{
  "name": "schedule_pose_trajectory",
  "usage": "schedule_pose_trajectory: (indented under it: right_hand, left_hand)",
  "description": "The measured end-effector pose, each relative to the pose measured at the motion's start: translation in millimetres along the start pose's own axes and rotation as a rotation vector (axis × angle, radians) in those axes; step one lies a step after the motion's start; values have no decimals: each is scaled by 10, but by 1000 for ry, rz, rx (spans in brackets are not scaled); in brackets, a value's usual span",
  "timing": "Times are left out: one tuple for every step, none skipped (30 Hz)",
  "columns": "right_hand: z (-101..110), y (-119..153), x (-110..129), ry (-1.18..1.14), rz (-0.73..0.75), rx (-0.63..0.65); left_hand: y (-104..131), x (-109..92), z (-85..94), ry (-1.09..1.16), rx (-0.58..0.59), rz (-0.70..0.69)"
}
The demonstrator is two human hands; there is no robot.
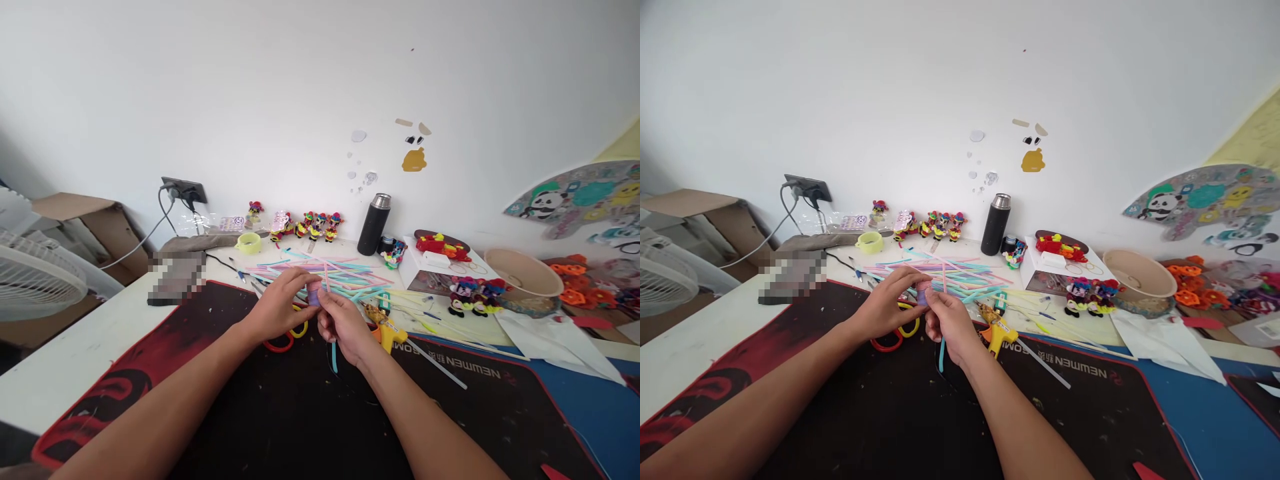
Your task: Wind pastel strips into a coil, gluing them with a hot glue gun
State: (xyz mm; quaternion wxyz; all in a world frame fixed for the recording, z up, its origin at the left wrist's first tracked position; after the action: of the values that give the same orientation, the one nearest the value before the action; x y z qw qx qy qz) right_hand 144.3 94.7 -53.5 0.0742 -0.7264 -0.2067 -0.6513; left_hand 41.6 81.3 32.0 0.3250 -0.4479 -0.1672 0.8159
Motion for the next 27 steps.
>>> schedule_pose_trajectory:
  right_hand:
    - [5,0,3,1,4,-7]
    - [9,1,6,1,7,-11]
    - [11,2,11,-1,10,-13]
    - [10,3,18,-2,15,-10]
    - [8,6,28,-4,22,-7]
    - [4,9,41,-5,31,-2]
    - [0,12,53,-6,40,4]
    - [-5,16,63,-6,47,10]
    - [-11,19,69,-6,52,16]
    - [-17,22,70,-6,53,22]
    - [-23,24,68,-4,51,27]
    - [-32,25,63,0,49,33]
    - [-42,25,59,5,48,41]
    - [-54,26,58,10,48,49]
    - [-67,27,59,15,50,57]
    - [-79,29,61,19,51,65]
    - [-89,32,63,23,51,71]
    - [-96,35,66,27,48,73]
    - [-98,38,69,30,45,71]
    - [-97,42,72,31,40,67]
    - [-91,45,75,29,35,59]
    - [-84,47,77,24,30,51]
    - [-76,49,79,21,28,43]
    - [-70,50,81,23,27,37]
    - [-67,50,82,33,29,34]
    - [-68,50,83,48,32,34]
    - [-70,50,84,65,37,34]
  left_hand:
    - [5,0,-6,-7,-3,-1]
    - [10,7,-8,-5,-7,4]
    - [15,21,-7,8,-11,16]
    - [21,42,-3,38,-14,33]
    - [26,69,4,87,-16,56]
    - [30,108,13,159,-19,90]
    - [35,159,22,254,-22,135]
    - [41,219,25,365,-26,193]
    - [48,282,23,479,-33,257]
    - [57,340,18,581,-43,320]
    - [65,387,9,664,-54,376]
    - [71,420,-1,724,-62,420]
    - [75,440,-12,763,-67,452]
    - [78,452,-25,786,-68,475]
    - [79,456,-39,800,-67,490]
    - [81,458,-53,808,-64,499]
    - [83,461,-64,814,-64,504]
    - [87,469,-69,820,-69,508]
    - [92,482,-72,829,-77,513]
    - [99,499,-75,846,-88,521]
    - [106,518,-77,869,-101,530]
    - [113,537,-77,895,-116,538]
    - [119,552,-76,919,-130,544]
    - [122,560,-74,937,-142,546]
    - [125,565,-72,947,-151,548]
    - [127,567,-71,946,-157,552]
    - [129,566,-72,935,-159,557]
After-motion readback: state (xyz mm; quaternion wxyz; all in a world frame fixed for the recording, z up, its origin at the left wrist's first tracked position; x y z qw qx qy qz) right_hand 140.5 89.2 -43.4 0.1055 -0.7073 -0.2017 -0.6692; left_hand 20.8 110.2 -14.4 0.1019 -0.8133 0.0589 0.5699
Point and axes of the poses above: each hand's wrist, its own y-axis away from the middle knuckle, its own z-axis out of the back of the hand, x = y × z, the point moved 10 cm from there along -y, towards the middle knuckle, and after that the axes turned 14 degrees about y, right-handed, at the moved point
